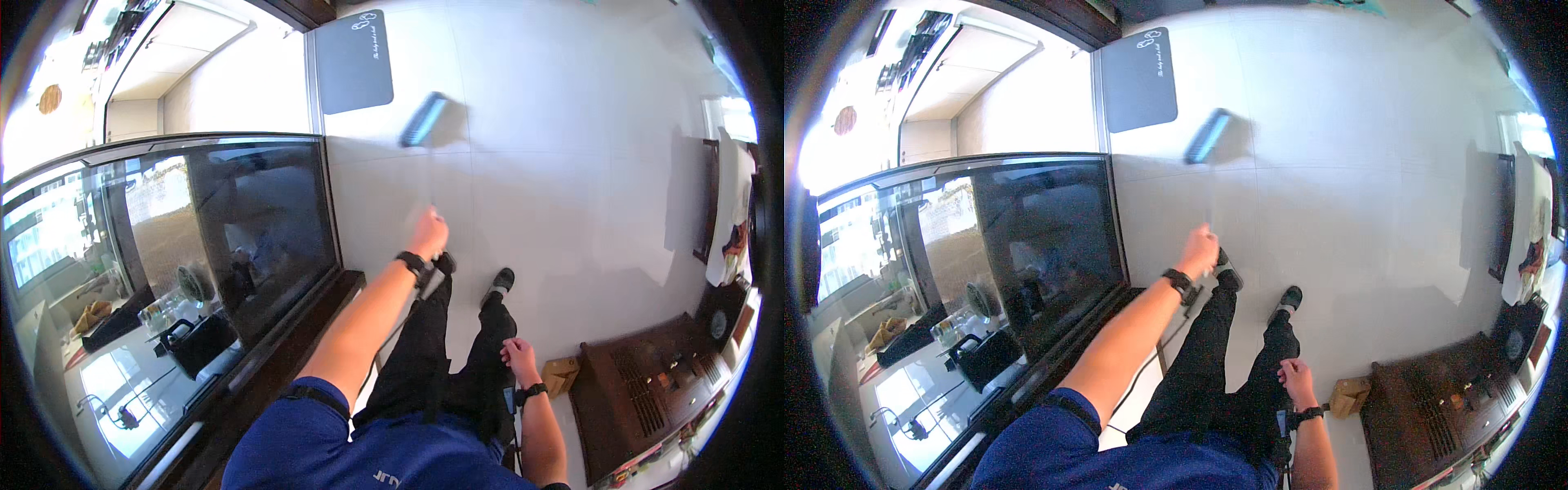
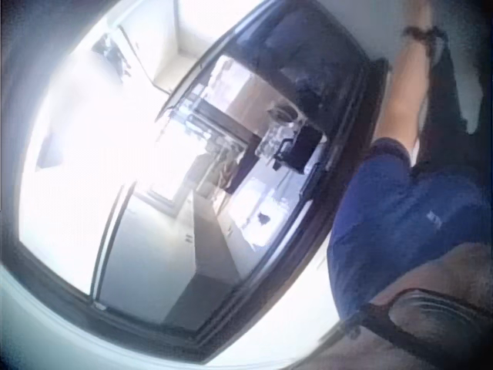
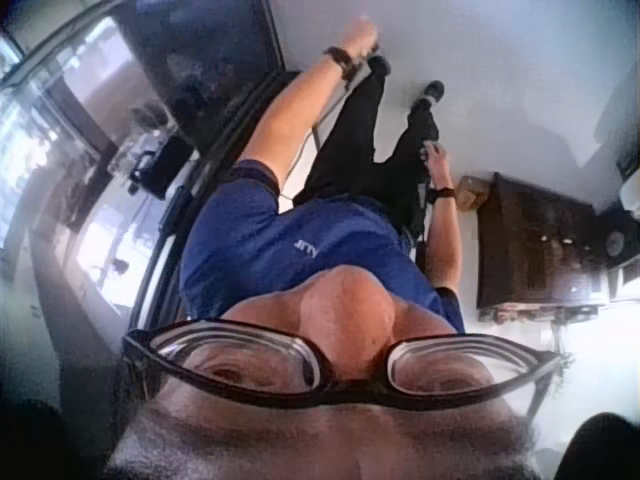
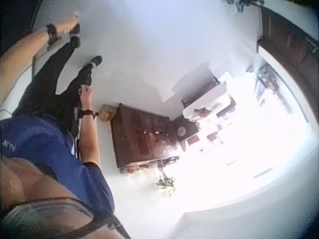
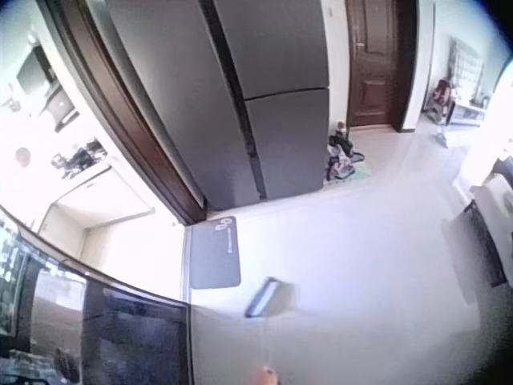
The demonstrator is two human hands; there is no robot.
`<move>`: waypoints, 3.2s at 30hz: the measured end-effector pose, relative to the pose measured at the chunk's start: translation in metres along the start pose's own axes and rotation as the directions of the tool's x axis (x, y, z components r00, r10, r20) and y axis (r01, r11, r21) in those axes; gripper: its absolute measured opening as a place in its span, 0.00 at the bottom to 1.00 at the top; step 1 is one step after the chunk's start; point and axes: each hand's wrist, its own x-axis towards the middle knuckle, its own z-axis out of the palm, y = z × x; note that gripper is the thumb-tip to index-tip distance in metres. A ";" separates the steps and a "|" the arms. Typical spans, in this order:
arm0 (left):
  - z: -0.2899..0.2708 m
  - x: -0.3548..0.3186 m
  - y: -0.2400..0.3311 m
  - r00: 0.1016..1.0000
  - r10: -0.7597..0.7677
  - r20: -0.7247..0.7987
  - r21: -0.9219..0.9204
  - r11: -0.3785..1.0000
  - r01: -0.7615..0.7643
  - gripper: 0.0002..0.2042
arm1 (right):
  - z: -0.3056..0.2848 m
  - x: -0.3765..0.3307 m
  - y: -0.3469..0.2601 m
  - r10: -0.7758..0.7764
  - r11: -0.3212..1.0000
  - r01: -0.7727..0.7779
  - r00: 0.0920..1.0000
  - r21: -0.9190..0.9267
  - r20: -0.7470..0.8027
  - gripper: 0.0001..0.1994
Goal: Sweep the floor using a broom and dustpan in a living room and hallway area.
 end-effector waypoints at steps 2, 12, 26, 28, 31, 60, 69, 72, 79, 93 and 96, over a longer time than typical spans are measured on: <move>-0.002 -0.004 -0.004 0.998 0.052 0.033 -0.021 0.998 -0.051 0.12 | 0.023 -0.003 -0.029 -0.082 0.997 0.083 0.994 -0.010 0.067 0.10; -0.123 -0.029 0.007 0.994 -0.098 0.057 -0.289 0.951 0.110 0.24 | 0.041 0.029 -0.117 -0.127 0.986 0.138 0.986 -0.097 0.112 0.10; -0.035 0.069 0.129 0.987 -0.158 0.022 -0.204 0.966 0.159 0.18 | -0.007 0.073 -0.247 -0.048 0.996 0.057 0.990 -0.064 0.136 0.10; -0.018 0.069 0.153 0.958 -0.126 0.256 -0.201 0.963 0.181 0.22 | -0.019 0.082 -0.255 -0.066 0.996 0.074 0.989 -0.053 0.133 0.10; -0.036 0.064 0.192 0.898 -0.103 0.427 -0.279 0.930 0.240 0.21 | -0.027 0.086 -0.274 -0.083 0.993 0.093 0.989 -0.077 0.121 0.09; -0.247 0.160 0.221 0.891 -0.021 0.454 -0.180 0.977 0.115 0.20 | 0.171 0.047 -0.442 -0.094 0.982 0.108 0.991 -0.153 0.100 0.09; -0.403 0.260 0.163 0.972 -0.019 -0.235 -0.031 0.999 0.012 0.13 | 0.191 0.049 -0.443 -0.076 0.990 0.084 0.995 -0.117 0.072 0.09; -0.428 0.323 0.172 0.971 -0.052 -0.231 -0.143 0.989 0.019 0.12 | 0.200 0.043 -0.440 -0.065 0.990 0.072 0.996 -0.120 0.064 0.10; -0.257 0.312 0.249 0.996 0.080 0.048 0.160 0.983 -0.087 0.20 | 0.203 0.032 -0.445 -0.029 0.988 0.034 0.999 -0.152 0.032 0.10; -0.290 0.117 0.105 0.956 0.144 -0.255 -0.014 0.988 -0.152 0.21 | 0.167 0.056 -0.447 -0.044 0.986 0.059 0.994 -0.157 0.097 0.10; -0.295 0.114 0.109 0.955 -0.091 -0.281 -0.096 0.993 0.066 0.19 | 0.147 0.067 -0.441 -0.063 0.971 0.089 0.990 -0.222 0.124 0.10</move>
